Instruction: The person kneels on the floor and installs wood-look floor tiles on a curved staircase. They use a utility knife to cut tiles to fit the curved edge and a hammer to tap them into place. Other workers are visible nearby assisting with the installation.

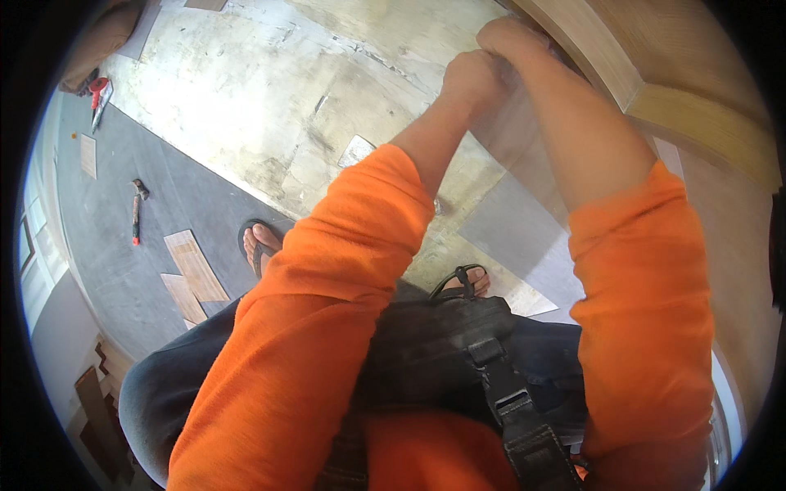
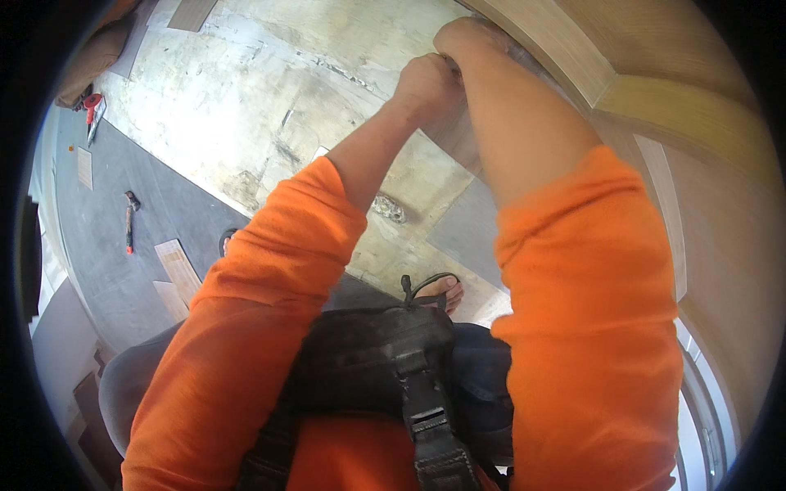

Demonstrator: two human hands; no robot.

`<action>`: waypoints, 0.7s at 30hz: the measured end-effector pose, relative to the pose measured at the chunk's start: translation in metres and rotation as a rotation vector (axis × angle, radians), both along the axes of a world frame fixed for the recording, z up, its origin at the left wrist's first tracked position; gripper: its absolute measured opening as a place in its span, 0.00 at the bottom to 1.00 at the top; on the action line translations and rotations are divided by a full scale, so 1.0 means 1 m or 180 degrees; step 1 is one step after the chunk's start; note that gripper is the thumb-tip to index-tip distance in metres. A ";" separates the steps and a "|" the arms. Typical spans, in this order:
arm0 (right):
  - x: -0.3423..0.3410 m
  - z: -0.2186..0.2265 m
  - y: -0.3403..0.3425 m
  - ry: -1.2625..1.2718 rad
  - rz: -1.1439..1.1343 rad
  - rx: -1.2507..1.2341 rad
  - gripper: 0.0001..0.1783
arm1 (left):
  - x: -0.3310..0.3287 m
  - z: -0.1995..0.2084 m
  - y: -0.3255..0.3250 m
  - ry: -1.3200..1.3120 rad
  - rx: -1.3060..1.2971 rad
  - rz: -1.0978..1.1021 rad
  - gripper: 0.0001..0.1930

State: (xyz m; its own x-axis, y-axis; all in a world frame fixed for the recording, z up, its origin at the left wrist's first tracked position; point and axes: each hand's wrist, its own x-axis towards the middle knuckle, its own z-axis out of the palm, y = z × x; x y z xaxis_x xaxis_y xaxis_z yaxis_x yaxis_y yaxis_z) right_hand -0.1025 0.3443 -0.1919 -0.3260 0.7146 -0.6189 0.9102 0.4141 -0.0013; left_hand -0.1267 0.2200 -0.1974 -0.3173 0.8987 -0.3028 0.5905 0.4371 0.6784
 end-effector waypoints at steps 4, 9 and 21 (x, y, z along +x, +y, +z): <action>0.010 0.024 -0.001 0.0256 -0.0503 -0.0506 0.15 | 0.001 -0.003 0.011 0.0399 0.0429 -0.0302 0.19; 0.029 0.024 0.006 0.1008 -0.1080 -0.1161 0.15 | 0.010 0.009 0.026 0.0449 0.0224 -0.0307 0.23; 0.013 0.032 -0.015 0.0161 -0.0521 -0.0593 0.19 | 0.001 0.002 -0.006 -0.0844 -0.0670 0.0449 0.21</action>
